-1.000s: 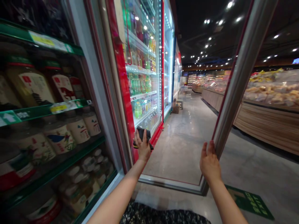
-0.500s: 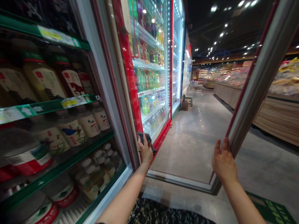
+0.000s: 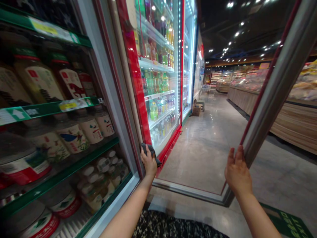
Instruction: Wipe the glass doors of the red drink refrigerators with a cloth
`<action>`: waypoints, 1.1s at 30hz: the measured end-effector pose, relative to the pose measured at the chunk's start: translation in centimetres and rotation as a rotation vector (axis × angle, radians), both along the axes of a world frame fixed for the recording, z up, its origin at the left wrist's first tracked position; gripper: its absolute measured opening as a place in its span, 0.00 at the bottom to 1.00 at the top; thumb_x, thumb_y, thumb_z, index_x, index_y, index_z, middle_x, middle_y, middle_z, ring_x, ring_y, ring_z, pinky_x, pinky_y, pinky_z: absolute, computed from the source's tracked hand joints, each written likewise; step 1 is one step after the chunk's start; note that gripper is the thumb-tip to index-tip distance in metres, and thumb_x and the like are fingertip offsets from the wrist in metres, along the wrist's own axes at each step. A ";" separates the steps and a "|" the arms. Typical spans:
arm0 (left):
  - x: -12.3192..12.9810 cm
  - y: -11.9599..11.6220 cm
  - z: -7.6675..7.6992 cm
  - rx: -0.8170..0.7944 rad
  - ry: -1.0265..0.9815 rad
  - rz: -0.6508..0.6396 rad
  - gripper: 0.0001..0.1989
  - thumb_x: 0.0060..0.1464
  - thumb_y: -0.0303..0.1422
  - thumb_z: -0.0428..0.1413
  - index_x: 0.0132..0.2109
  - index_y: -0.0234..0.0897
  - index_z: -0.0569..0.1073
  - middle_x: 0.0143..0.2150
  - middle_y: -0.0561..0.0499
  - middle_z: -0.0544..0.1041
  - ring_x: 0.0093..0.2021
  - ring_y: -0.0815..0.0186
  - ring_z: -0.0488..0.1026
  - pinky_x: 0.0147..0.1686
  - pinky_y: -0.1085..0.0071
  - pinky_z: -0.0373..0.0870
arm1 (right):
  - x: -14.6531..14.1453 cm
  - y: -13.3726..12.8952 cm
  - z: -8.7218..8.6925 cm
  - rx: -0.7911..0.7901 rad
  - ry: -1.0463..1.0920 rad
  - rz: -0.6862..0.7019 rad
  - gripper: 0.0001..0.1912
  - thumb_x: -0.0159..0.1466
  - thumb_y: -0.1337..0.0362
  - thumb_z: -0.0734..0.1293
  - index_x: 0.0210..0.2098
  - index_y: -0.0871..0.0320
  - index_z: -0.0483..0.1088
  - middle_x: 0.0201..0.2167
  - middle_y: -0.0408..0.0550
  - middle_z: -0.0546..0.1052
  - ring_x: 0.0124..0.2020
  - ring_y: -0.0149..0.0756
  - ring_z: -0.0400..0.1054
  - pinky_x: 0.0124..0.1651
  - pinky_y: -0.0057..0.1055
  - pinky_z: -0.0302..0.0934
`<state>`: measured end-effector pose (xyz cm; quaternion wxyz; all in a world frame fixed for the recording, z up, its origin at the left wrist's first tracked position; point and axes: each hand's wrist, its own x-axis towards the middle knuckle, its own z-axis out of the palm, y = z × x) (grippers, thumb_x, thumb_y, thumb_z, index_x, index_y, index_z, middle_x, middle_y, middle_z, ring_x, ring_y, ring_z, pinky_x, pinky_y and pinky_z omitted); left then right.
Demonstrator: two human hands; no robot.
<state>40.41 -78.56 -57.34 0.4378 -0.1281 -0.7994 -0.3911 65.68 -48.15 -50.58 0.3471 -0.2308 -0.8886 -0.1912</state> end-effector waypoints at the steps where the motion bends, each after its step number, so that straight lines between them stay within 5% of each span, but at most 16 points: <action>1: 0.0 0.4 0.0 0.018 -0.003 0.011 0.38 0.63 0.27 0.49 0.75 0.44 0.45 0.74 0.33 0.50 0.74 0.47 0.50 0.65 0.42 0.58 | 0.0 0.1 -0.1 0.004 0.000 0.005 0.57 0.63 0.70 0.65 0.71 0.63 0.14 0.73 0.81 0.33 0.63 0.71 0.63 0.51 0.52 0.72; 6: -0.1 3.3 2.8 -0.018 0.025 -0.035 0.38 0.63 0.25 0.49 0.75 0.44 0.46 0.77 0.38 0.45 0.76 0.51 0.45 0.70 0.46 0.52 | -0.3 0.6 -0.4 0.008 -0.003 -0.003 0.57 0.63 0.70 0.65 0.71 0.63 0.14 0.73 0.77 0.28 0.63 0.70 0.63 0.52 0.50 0.71; 11: 1.0 2.3 0.8 -0.321 0.113 -0.168 0.42 0.58 0.19 0.51 0.74 0.52 0.49 0.78 0.47 0.45 0.77 0.52 0.39 0.70 0.39 0.46 | -0.9 1.0 -0.3 -0.002 0.020 0.028 0.57 0.62 0.72 0.64 0.70 0.60 0.12 0.74 0.71 0.23 0.68 0.69 0.57 0.56 0.50 0.69; 14: 1.2 2.6 0.5 -0.219 0.042 -0.101 0.46 0.56 0.18 0.50 0.75 0.53 0.43 0.78 0.46 0.39 0.77 0.50 0.32 0.67 0.32 0.45 | -1.5 1.4 -0.3 -0.017 0.037 0.037 0.58 0.61 0.75 0.63 0.70 0.59 0.11 0.73 0.67 0.19 0.70 0.67 0.53 0.59 0.49 0.67; 17: 1.5 5.4 2.2 -0.123 0.020 -0.085 0.46 0.56 0.17 0.49 0.75 0.50 0.40 0.78 0.46 0.33 0.76 0.50 0.26 0.68 0.33 0.45 | -2.5 1.8 -0.4 -0.031 0.045 0.029 0.57 0.61 0.76 0.61 0.70 0.59 0.10 0.73 0.64 0.17 0.72 0.65 0.48 0.62 0.49 0.65; 20: 2.1 7.5 3.4 -0.306 0.174 -0.192 0.45 0.56 0.16 0.49 0.75 0.51 0.46 0.78 0.50 0.35 0.76 0.51 0.28 0.71 0.37 0.42 | -3.3 2.6 -0.6 -0.028 0.050 0.037 0.57 0.61 0.77 0.61 0.70 0.59 0.10 0.73 0.62 0.16 0.74 0.63 0.44 0.64 0.49 0.63; 26: -0.3 4.4 5.0 -0.800 0.623 -0.507 0.33 0.62 0.21 0.51 0.70 0.54 0.62 0.76 0.58 0.51 0.76 0.60 0.41 0.74 0.54 0.43 | -4.8 4.3 -0.8 -0.010 0.075 0.104 0.58 0.59 0.80 0.60 0.71 0.59 0.11 0.73 0.59 0.15 0.74 0.62 0.40 0.66 0.49 0.61; 30: -1.6 6.4 9.1 -0.633 0.625 -0.471 0.28 0.63 0.20 0.50 0.67 0.45 0.66 0.74 0.49 0.56 0.76 0.59 0.43 0.73 0.53 0.49 | -6.3 4.6 -1.1 -0.024 0.110 0.088 0.57 0.59 0.80 0.60 0.71 0.58 0.12 0.73 0.58 0.16 0.74 0.61 0.41 0.66 0.50 0.61; 33: -0.6 9.9 10.4 -0.577 0.635 -0.482 0.22 0.64 0.20 0.49 0.62 0.38 0.71 0.73 0.45 0.60 0.76 0.59 0.43 0.72 0.53 0.53 | -7.1 4.3 -1.5 -0.072 0.154 0.069 0.57 0.59 0.79 0.60 0.72 0.57 0.13 0.74 0.57 0.17 0.75 0.58 0.41 0.68 0.48 0.59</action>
